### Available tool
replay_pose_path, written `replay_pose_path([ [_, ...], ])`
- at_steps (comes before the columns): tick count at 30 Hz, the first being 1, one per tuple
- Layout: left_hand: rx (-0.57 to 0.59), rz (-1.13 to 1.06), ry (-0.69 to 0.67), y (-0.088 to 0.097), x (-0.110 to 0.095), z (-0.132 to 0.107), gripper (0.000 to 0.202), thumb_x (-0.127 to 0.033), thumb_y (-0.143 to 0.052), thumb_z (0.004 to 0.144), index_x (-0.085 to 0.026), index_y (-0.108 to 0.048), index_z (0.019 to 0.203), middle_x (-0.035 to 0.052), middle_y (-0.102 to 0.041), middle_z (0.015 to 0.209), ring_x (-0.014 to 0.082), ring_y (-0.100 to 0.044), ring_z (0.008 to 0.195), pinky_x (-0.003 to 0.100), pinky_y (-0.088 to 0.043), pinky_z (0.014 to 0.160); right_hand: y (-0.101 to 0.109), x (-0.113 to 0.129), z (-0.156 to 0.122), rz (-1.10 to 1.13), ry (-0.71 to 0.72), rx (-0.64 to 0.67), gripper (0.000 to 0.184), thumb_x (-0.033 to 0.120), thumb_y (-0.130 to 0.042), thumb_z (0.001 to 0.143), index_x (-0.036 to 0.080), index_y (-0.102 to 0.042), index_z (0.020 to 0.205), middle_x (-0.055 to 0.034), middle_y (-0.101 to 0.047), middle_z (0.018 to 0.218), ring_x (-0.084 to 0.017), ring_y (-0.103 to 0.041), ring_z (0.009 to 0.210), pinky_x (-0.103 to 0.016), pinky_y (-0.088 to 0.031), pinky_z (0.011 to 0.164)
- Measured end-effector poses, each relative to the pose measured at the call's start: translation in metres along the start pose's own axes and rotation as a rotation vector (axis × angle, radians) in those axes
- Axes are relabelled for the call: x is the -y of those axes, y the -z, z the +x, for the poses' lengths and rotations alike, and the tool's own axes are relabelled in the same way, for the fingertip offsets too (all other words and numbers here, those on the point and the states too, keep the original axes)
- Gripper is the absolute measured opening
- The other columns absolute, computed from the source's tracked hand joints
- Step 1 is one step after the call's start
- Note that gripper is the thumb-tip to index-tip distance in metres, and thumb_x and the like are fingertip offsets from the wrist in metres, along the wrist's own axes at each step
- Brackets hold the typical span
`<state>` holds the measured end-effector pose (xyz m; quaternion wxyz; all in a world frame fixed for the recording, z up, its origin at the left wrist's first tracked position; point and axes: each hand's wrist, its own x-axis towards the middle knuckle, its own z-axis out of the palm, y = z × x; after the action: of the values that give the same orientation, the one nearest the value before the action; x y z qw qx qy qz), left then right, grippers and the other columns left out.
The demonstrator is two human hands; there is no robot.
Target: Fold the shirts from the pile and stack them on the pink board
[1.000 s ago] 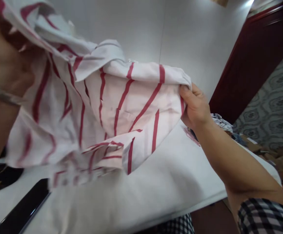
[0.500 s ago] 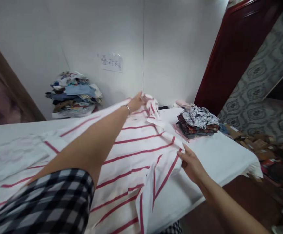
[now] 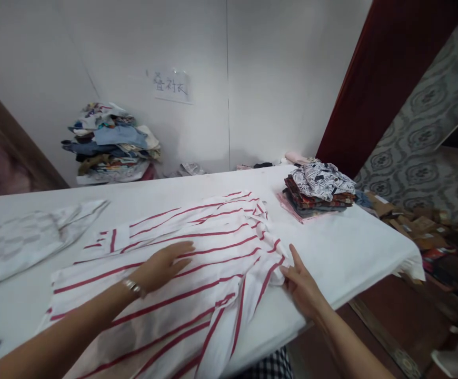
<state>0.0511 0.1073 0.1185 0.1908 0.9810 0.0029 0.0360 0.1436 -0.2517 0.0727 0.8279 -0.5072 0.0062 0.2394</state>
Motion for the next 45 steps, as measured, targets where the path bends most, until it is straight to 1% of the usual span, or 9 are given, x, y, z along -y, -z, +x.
replay_pose_path([
  [6, -0.097, 0.171, 0.045, -0.028, 0.043, -0.117, 0.042, -0.053, -0.053, 0.081, -0.034, -0.063, 0.118, -0.0019, -0.062, 0.127, 0.0252, -0.061, 0.112, 0.036, -0.051, 0.097, -0.014, -0.035, -0.028, -0.117, 0.083, 0.190, 0.110, 0.037, -0.073, 0.073, 0.034, 0.007, 0.149, -0.0060, -0.065, 0.114, -0.022, -0.062, 0.103, -0.045, -0.042, 0.097],
  [12, -0.173, 0.292, 0.033, -0.038, 0.042, -0.174, 0.065, -0.057, -0.061, 0.075, -0.033, -0.049, 0.134, 0.0038, -0.053, 0.138, 0.0265, -0.052, 0.124, 0.041, -0.048, 0.101, -0.016, -0.066, -0.045, -0.856, 0.360, 0.352, 0.068, 0.030, -0.062, 0.081, 0.033, -0.034, 0.144, -0.0048, -0.054, 0.132, -0.025, -0.049, 0.121, -0.046, -0.033, 0.108],
  [14, -0.143, 0.307, 0.072, -0.034, 0.034, -0.183, 0.063, -0.056, -0.059, 0.077, -0.034, -0.047, 0.135, 0.0036, -0.050, 0.140, 0.0260, -0.049, 0.127, 0.041, -0.047, 0.103, -0.020, -0.066, -0.045, -0.930, 0.449, 0.393, 0.058, 0.029, -0.060, 0.082, 0.031, -0.046, 0.138, -0.0057, -0.059, 0.126, -0.026, -0.052, 0.116, -0.044, -0.038, 0.104],
  [17, -0.096, 0.315, 0.117, -0.027, 0.027, -0.194, 0.057, -0.054, -0.055, 0.081, -0.034, -0.048, 0.134, 0.0032, -0.048, 0.142, 0.0259, -0.044, 0.130, 0.044, -0.041, 0.107, -0.025, -0.051, -0.038, -0.771, 0.425, 0.242, 0.048, 0.031, -0.065, 0.078, 0.026, -0.059, 0.126, -0.0059, -0.066, 0.109, -0.023, -0.061, 0.098, -0.038, -0.049, 0.090],
  [23, -0.090, 0.263, 0.166, -0.023, 0.024, -0.206, 0.050, -0.054, -0.053, 0.082, -0.031, -0.057, 0.126, 0.0058, -0.051, 0.139, 0.0263, -0.048, 0.128, 0.044, -0.042, 0.105, -0.015, 0.001, -0.001, -0.156, 0.281, -0.151, 0.069, 0.036, -0.075, 0.069, 0.032, -0.049, 0.132, 0.0001, -0.070, 0.099, -0.019, -0.067, 0.082, -0.035, -0.056, 0.076],
  [27, -0.119, 0.242, 0.177, -0.026, 0.028, -0.206, 0.049, -0.056, -0.049, 0.083, -0.028, -0.061, 0.122, 0.0073, -0.054, 0.136, 0.0257, -0.050, 0.125, 0.044, -0.043, 0.103, -0.010, -0.013, -0.005, -0.222, 0.100, -0.111, 0.067, 0.047, -0.069, 0.074, 0.040, -0.043, 0.136, 0.0017, -0.060, 0.129, -0.026, -0.060, 0.113, -0.043, -0.053, 0.089],
  [32, -0.200, 0.236, 0.194, -0.030, 0.048, -0.211, 0.055, -0.061, -0.045, 0.082, -0.024, -0.065, 0.116, 0.0096, -0.058, 0.131, 0.0264, -0.055, 0.120, 0.043, -0.045, 0.101, -0.014, -0.053, -0.055, -0.296, 0.185, -0.076, 0.076, 0.050, -0.063, 0.079, 0.039, -0.027, 0.145, 0.0042, -0.037, 0.149, -0.019, -0.032, 0.138, -0.039, -0.033, 0.111],
  [36, -0.206, 0.254, 0.210, -0.029, 0.070, -0.222, 0.046, -0.054, -0.041, 0.084, -0.029, -0.069, 0.110, 0.0048, -0.062, 0.126, 0.0254, -0.059, 0.114, 0.044, -0.047, 0.099, -0.011, -0.065, -0.093, -0.420, 0.192, 0.089, 0.100, 0.035, -0.076, 0.069, 0.033, -0.016, 0.149, -0.0028, -0.050, 0.139, -0.023, -0.041, 0.132, -0.041, -0.036, 0.107],
  [45, -0.420, 0.296, 0.185, -0.019, 0.085, -0.229, 0.036, -0.037, -0.041, 0.083, -0.018, -0.066, 0.100, 0.0095, -0.072, 0.098, 0.0258, -0.066, 0.093, 0.041, -0.050, 0.089, 0.010, 0.017, -0.103, -0.258, 0.004, -0.040, 0.081, 0.034, -0.073, 0.072, 0.036, -0.034, 0.143, -0.0032, -0.062, 0.126, -0.024, -0.068, 0.092, -0.036, -0.054, 0.078],
])
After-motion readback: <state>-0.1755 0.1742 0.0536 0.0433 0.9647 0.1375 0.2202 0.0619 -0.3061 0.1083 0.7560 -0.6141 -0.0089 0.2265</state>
